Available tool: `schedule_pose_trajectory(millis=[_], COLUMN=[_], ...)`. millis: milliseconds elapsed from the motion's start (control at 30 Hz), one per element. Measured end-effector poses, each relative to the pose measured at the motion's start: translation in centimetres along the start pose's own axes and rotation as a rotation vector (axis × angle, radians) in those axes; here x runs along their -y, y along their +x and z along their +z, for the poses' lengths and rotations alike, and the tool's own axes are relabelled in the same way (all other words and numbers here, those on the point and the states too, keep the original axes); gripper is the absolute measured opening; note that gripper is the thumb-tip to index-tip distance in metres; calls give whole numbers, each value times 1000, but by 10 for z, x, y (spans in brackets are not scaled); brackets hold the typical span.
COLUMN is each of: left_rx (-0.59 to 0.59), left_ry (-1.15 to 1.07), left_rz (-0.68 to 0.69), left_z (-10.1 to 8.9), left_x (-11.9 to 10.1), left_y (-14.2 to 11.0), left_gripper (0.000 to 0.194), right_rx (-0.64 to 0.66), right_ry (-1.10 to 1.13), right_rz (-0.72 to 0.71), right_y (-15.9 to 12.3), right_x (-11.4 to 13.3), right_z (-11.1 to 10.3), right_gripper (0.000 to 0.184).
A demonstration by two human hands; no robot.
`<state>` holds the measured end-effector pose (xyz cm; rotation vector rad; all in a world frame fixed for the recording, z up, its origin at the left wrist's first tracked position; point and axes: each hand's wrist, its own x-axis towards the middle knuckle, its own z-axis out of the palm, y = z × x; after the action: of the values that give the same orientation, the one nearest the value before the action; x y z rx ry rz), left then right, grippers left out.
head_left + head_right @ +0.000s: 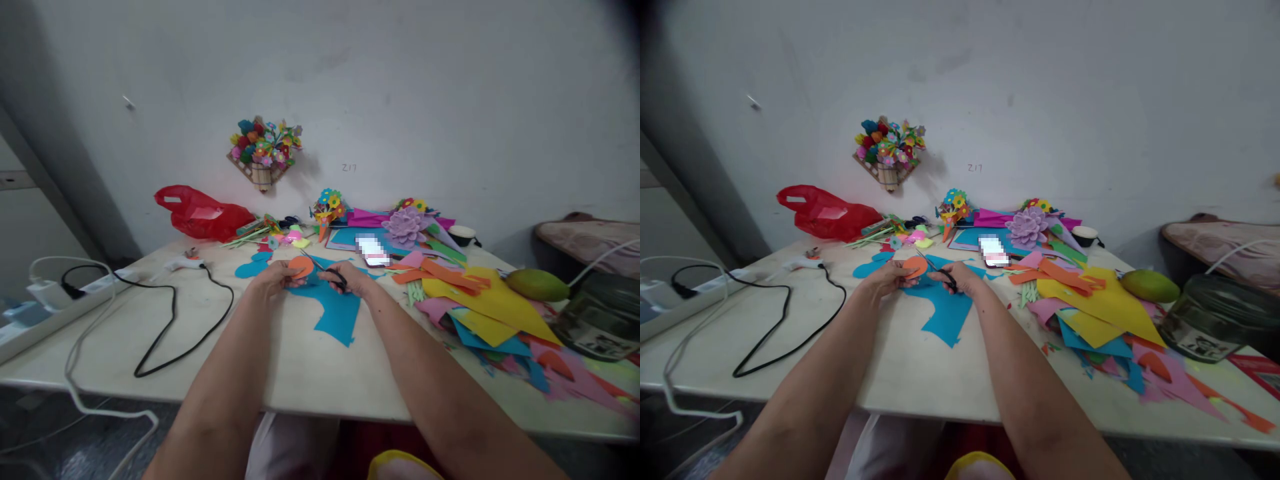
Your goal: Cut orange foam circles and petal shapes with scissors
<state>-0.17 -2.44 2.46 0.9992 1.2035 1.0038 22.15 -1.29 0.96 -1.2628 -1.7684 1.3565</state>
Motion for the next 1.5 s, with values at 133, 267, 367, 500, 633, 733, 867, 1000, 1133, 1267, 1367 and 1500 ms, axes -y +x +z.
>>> schedule_pose_trajectory(millis=[133, 267, 367, 500, 633, 733, 867, 1000, 1133, 1267, 1367, 1500], left_rx=[11, 54, 79, 106, 96, 84, 88, 84, 74, 100, 129, 142], left_ry=[20, 16, 18, 9, 22, 31, 46, 62, 69, 74, 74, 61], left_rz=[-15, -2, 9, 30, 23, 22, 21, 14, 13, 24, 39, 42], left_z=[-2, -7, -10, -13, -11, -8, -5, -3, -1, -4, -9, -13], left_x=[1, 4, 7, 10, 9, 7, 5, 4, 3, 5, 8, 10], left_y=[0, 6, 13, 18, 16, 13, 10, 6, 4, 8, 14, 18], left_gripper=[15, 11, 16, 21, 18, 11, 14, 9, 9, 11, 17, 21], right_rx=[11, 23, 23, 26, 40, 47, 42, 31, 23, 11, 11, 11], right_ry=[-10, 11, 21, 22, 13, 16, 30, 29, 27, 22, 12, -13], right_rz=[-1, -10, -10, -14, -21, -22, -23, -35, -30, -27, -32, -28], right_y=[-3, -7, -9, -11, -8, -4, 0, -1, -4, -5, -5, -5], right_x=[1, 3, 6, 7, 5, 1, -3, -1, 2, 3, 3, 3], right_z=[-2, -4, -3, -1, -2, -3, -3, -2, -1, -1, -2, -3], right_gripper=[46, 36, 34, 37, 39, 41, 44, 46, 48, 47, 48, 46])
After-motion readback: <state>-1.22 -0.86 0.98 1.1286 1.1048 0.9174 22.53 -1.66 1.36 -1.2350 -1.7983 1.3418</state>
